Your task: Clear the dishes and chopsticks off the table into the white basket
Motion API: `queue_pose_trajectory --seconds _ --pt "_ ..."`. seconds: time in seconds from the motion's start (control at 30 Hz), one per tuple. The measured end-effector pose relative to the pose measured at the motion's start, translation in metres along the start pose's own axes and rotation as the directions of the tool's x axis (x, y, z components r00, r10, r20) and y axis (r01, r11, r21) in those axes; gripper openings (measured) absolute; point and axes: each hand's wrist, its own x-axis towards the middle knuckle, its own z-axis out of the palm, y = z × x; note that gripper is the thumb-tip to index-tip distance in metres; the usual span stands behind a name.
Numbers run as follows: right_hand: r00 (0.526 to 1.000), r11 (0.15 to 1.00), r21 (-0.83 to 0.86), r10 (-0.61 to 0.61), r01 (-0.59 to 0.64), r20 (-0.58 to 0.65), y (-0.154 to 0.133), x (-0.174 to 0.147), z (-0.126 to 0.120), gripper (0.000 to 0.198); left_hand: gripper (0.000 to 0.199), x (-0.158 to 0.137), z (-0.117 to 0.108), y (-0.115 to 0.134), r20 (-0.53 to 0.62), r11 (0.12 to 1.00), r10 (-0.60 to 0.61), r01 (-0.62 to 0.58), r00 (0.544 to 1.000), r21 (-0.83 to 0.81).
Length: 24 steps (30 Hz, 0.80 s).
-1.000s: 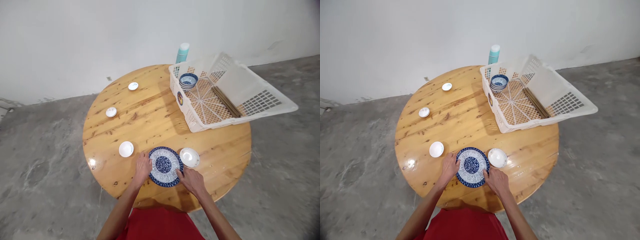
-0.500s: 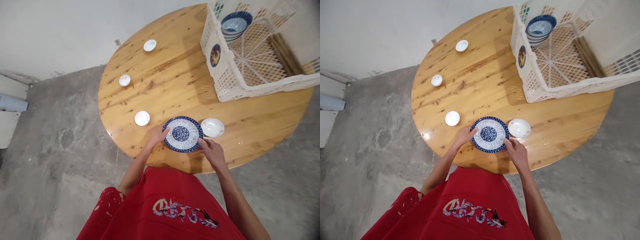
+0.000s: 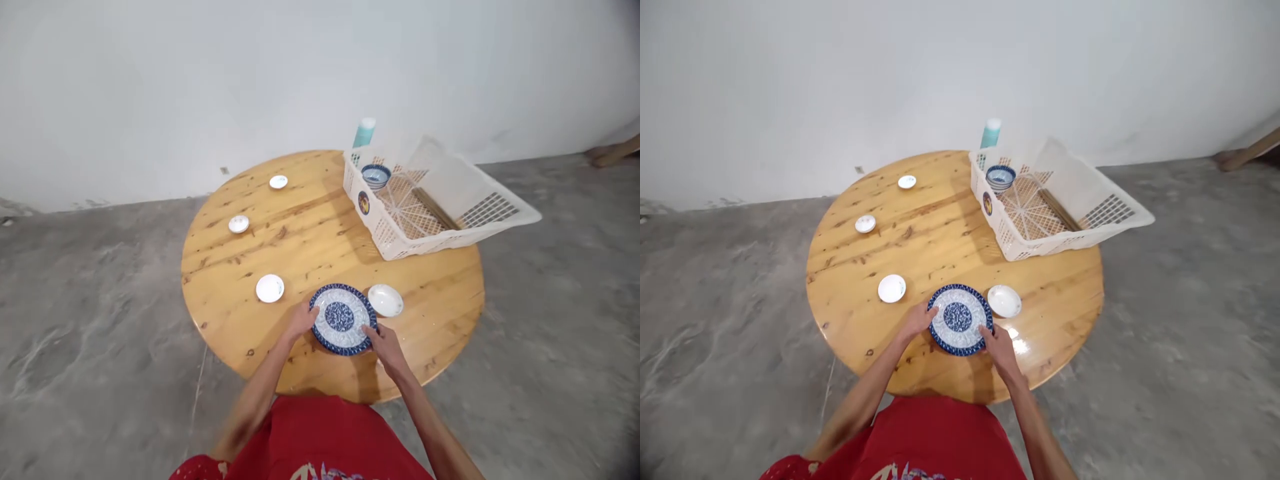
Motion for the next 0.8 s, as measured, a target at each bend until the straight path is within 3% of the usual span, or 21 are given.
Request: queue_pose_trajectory --seconds 0.23,0.37,0.53,0.67,0.8 --pt "0.984 0.949 -0.292 -0.153 0.120 -0.094 0.004 -0.065 0.007 0.051 0.031 -0.045 -0.015 -0.016 0.037 0.997 0.065 -0.064 0.997 -0.043" --pt "0.985 0.946 -0.302 -0.151 0.119 -0.087 0.001 -0.091 0.010 0.051 0.031 -0.067 -0.019 -0.017 0.038 0.998 0.046 -0.045 0.998 -0.037" --pt "0.983 0.946 -0.275 -0.184 0.172 -0.016 -0.010 -0.092 0.006 0.053 0.032 -0.090 -0.025 -0.003 -0.053 1.000 -0.007 0.006 0.999 -0.012" --pt "0.971 0.942 -0.235 -0.227 0.238 0.072 -0.018 -0.084 -0.014 0.054 0.036 -0.107 -0.021 0.022 -0.165 1.000 -0.005 0.004 0.986 -0.007" --pt "0.955 0.942 -0.184 -0.254 0.280 0.155 -0.015 -0.077 -0.063 0.052 0.039 -0.122 0.013 0.059 -0.238 0.998 -0.037 0.026 0.970 -0.049"
